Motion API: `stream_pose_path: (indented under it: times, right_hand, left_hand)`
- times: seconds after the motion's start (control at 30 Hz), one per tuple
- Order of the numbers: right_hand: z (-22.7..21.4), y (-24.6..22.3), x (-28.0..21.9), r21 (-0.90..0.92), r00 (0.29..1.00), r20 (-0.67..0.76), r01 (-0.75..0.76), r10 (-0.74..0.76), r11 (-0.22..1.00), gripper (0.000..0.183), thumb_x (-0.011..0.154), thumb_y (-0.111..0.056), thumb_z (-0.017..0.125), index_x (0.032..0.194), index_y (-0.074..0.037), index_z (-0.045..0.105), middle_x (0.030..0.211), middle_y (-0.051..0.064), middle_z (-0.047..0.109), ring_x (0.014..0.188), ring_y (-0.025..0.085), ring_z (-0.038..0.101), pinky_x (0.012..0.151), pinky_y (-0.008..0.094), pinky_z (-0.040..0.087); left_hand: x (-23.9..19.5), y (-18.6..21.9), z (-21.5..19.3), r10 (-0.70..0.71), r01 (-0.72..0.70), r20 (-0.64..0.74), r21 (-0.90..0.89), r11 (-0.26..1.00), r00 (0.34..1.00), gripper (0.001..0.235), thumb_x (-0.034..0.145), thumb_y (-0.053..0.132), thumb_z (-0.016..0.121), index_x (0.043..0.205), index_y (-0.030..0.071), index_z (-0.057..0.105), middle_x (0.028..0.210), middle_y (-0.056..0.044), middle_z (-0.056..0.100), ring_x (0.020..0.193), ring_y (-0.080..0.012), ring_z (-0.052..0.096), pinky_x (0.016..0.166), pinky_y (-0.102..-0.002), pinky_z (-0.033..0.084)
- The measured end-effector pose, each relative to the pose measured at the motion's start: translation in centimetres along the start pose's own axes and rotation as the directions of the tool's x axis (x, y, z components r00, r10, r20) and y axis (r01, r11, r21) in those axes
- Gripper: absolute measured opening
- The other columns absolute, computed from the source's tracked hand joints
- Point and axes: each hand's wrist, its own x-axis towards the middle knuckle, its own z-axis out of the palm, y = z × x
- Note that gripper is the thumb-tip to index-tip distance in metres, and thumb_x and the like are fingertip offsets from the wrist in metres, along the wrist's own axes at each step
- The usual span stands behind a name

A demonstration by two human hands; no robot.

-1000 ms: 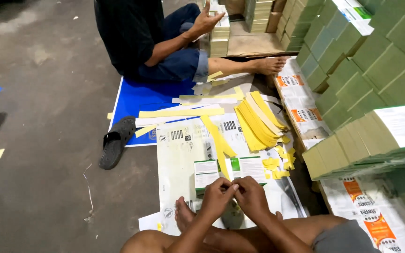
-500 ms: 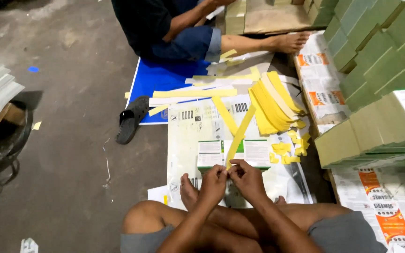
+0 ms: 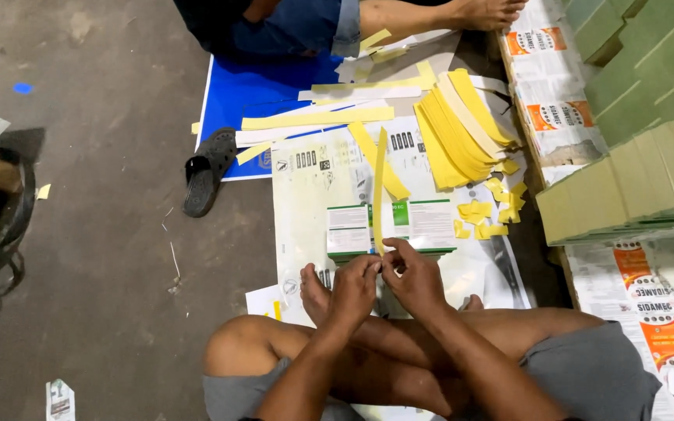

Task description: The person applies yellow adhesive strips to stacks of printed product packaging cards.

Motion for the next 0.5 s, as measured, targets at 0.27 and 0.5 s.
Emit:
stream_pose_path:
  times: [0.27,0.5]
  right_hand:
    - [0.2,1.1,0.5,-0.013,0.996,-0.066,-0.068,0.067,0.998,0.027,0.086,-0.007,0.074,0.106,-0.004,0.056,0.078,0.009,0.069,0.068,0.015,0.07,0.063,0.031,0.057]
    - [-0.2,1.2,0.5,0.146,0.998,-0.005,-0.058,0.06,0.988,0.021,0.093,-0.008,0.071,0.106,-0.003,0.055,0.085,0.01,0.073,0.075,0.018,0.072,0.067,0.031,0.058]
  left_hand:
    - [-0.5,-0.1,1.0,0.022,-0.022,-0.027,-0.011,1.0,0.999,0.013,0.097,0.004,0.064,0.105,-0.004,0.07,0.097,-0.019,0.075,0.087,-0.0325,0.075,0.076,-0.037,0.057]
    - [-0.1,0.2,0.6,-0.027,0.023,-0.061,-0.057,0.998,0.998,0.015,0.097,0.004,0.062,0.107,-0.004,0.07,0.098,-0.018,0.076,0.088,-0.0281,0.076,0.078,-0.036,0.059]
